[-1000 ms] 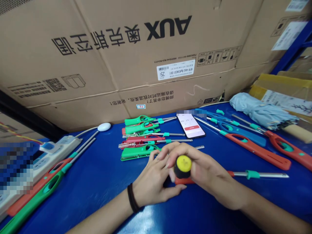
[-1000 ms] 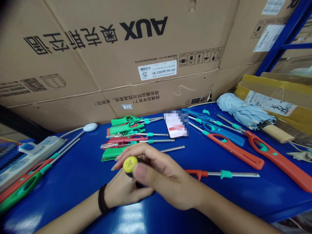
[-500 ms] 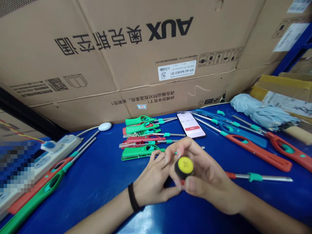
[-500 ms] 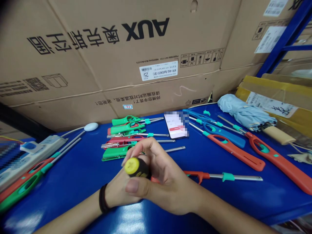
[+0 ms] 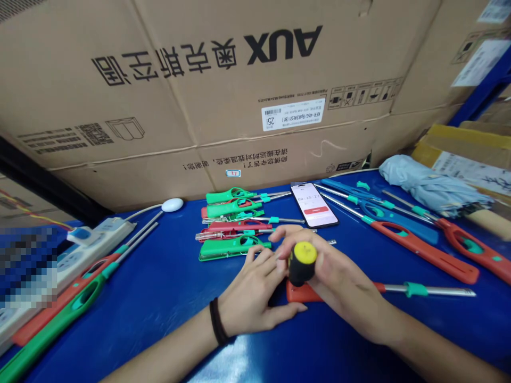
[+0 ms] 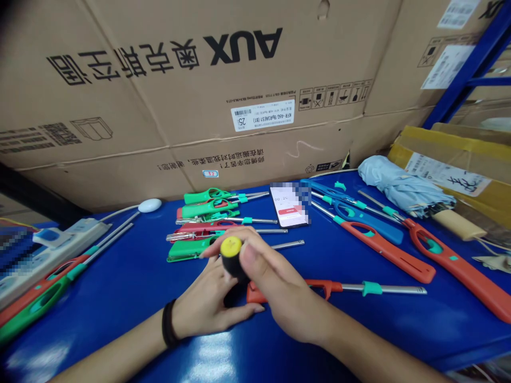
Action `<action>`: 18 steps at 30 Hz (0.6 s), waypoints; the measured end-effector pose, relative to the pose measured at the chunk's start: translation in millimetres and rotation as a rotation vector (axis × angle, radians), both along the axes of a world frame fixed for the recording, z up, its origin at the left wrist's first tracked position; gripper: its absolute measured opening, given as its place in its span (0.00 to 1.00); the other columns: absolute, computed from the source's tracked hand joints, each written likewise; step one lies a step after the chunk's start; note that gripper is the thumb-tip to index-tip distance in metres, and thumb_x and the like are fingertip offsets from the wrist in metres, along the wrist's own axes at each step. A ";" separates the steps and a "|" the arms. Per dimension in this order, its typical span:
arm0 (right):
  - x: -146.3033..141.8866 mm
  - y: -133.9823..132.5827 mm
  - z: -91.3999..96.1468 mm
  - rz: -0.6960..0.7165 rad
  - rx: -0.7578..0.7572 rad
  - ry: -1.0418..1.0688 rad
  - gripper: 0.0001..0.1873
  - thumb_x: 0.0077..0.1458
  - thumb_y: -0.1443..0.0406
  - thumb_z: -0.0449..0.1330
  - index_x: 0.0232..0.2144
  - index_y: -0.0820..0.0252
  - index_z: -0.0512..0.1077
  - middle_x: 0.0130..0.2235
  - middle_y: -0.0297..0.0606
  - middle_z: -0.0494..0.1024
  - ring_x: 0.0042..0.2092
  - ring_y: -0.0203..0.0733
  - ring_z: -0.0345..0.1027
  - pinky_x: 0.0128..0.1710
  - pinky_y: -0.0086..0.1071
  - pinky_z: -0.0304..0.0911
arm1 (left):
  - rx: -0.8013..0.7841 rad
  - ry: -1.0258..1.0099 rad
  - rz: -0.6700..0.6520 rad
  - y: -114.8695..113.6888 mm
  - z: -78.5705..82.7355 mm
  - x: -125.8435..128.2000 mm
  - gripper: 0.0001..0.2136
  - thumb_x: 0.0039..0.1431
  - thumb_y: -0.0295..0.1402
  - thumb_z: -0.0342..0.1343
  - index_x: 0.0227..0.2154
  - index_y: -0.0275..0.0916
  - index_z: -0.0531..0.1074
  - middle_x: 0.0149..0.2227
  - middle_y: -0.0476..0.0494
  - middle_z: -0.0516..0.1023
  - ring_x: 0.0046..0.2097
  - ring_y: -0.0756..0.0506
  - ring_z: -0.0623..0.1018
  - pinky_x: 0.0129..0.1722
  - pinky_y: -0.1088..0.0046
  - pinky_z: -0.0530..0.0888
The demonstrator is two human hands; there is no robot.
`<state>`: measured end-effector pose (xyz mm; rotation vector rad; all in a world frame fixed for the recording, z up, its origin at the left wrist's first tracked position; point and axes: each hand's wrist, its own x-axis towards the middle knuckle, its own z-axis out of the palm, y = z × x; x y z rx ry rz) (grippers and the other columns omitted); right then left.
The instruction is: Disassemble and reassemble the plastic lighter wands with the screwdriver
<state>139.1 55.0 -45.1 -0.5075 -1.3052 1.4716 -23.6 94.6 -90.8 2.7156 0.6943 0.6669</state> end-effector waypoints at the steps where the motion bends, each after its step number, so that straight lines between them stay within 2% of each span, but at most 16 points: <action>1: 0.0 -0.3 1.1 -0.007 0.011 -0.025 0.14 0.62 0.53 0.49 0.42 0.52 0.68 0.47 0.37 0.65 0.47 0.38 0.61 0.50 0.33 0.58 | -0.008 0.003 -0.003 0.1 0.0 0.0 0.15 0.56 0.45 0.56 0.39 0.38 0.69 0.39 0.42 0.73 0.42 0.41 0.71 0.48 0.57 0.65; 2: -0.1 -0.8 2.2 -0.005 0.016 -0.037 0.10 0.61 0.55 0.54 0.42 0.51 0.67 0.49 0.36 0.65 0.49 0.38 0.61 0.49 0.32 0.58 | -0.018 0.003 -0.005 0.2 -0.1 0.1 0.15 0.55 0.44 0.56 0.39 0.38 0.69 0.39 0.42 0.73 0.42 0.41 0.70 0.48 0.57 0.65; 4: 0.0 -1.7 3.0 0.004 0.003 -0.015 0.10 0.57 0.58 0.59 0.42 0.48 0.65 0.46 0.33 0.66 0.44 0.35 0.63 0.45 0.30 0.60 | -0.029 0.008 -0.004 0.3 0.0 0.0 0.15 0.55 0.44 0.56 0.39 0.38 0.69 0.38 0.43 0.73 0.42 0.41 0.70 0.49 0.56 0.64; 7: 0.6 -2.2 0.8 0.004 -0.011 0.016 0.13 0.62 0.53 0.50 0.43 0.49 0.66 0.36 0.32 0.66 0.35 0.33 0.62 0.42 0.29 0.61 | -0.006 0.009 -0.007 0.3 0.1 -0.5 0.15 0.55 0.44 0.57 0.39 0.39 0.69 0.39 0.43 0.73 0.43 0.41 0.70 0.50 0.55 0.63; 9: 0.7 -2.5 0.3 -0.013 0.013 -0.032 0.19 0.64 0.51 0.44 0.43 0.52 0.69 0.37 0.34 0.66 0.37 0.35 0.62 0.46 0.30 0.60 | 0.005 -0.003 -0.012 0.3 0.0 -0.7 0.16 0.56 0.44 0.56 0.41 0.38 0.68 0.40 0.41 0.74 0.43 0.40 0.71 0.49 0.55 0.64; 11: 0.0 -3.0 1.6 -0.021 0.026 -0.086 0.14 0.62 0.52 0.50 0.42 0.51 0.69 0.41 0.36 0.66 0.41 0.37 0.62 0.46 0.31 0.60 | -0.009 -0.019 -0.012 0.3 -0.3 -0.6 0.15 0.57 0.44 0.55 0.40 0.38 0.69 0.40 0.41 0.74 0.41 0.41 0.71 0.48 0.56 0.66; 14: -1.9 -2.5 2.5 -0.013 0.000 -0.042 0.11 0.57 0.57 0.59 0.42 0.48 0.66 0.37 0.32 0.65 0.36 0.35 0.61 0.39 0.29 0.61 | -0.035 -0.014 -0.011 0.4 -0.6 -0.2 0.14 0.56 0.44 0.55 0.38 0.39 0.70 0.37 0.43 0.73 0.41 0.42 0.71 0.48 0.57 0.65; 16: -2.8 -0.9 0.9 -0.021 -0.024 0.008 0.11 0.60 0.54 0.55 0.43 0.48 0.66 0.35 0.31 0.65 0.31 0.33 0.59 0.38 0.29 0.61 | -0.032 -0.005 -0.011 0.3 -0.5 -0.1 0.14 0.56 0.44 0.56 0.40 0.41 0.70 0.37 0.44 0.73 0.42 0.41 0.71 0.49 0.56 0.64; 18: -3.0 0.2 -0.7 -0.045 -0.027 0.017 0.18 0.62 0.50 0.46 0.42 0.51 0.68 0.36 0.33 0.65 0.32 0.34 0.59 0.42 0.31 0.61 | -0.019 -0.010 -0.011 0.2 -0.4 -0.4 0.15 0.56 0.45 0.56 0.41 0.41 0.69 0.37 0.44 0.73 0.42 0.41 0.70 0.49 0.55 0.63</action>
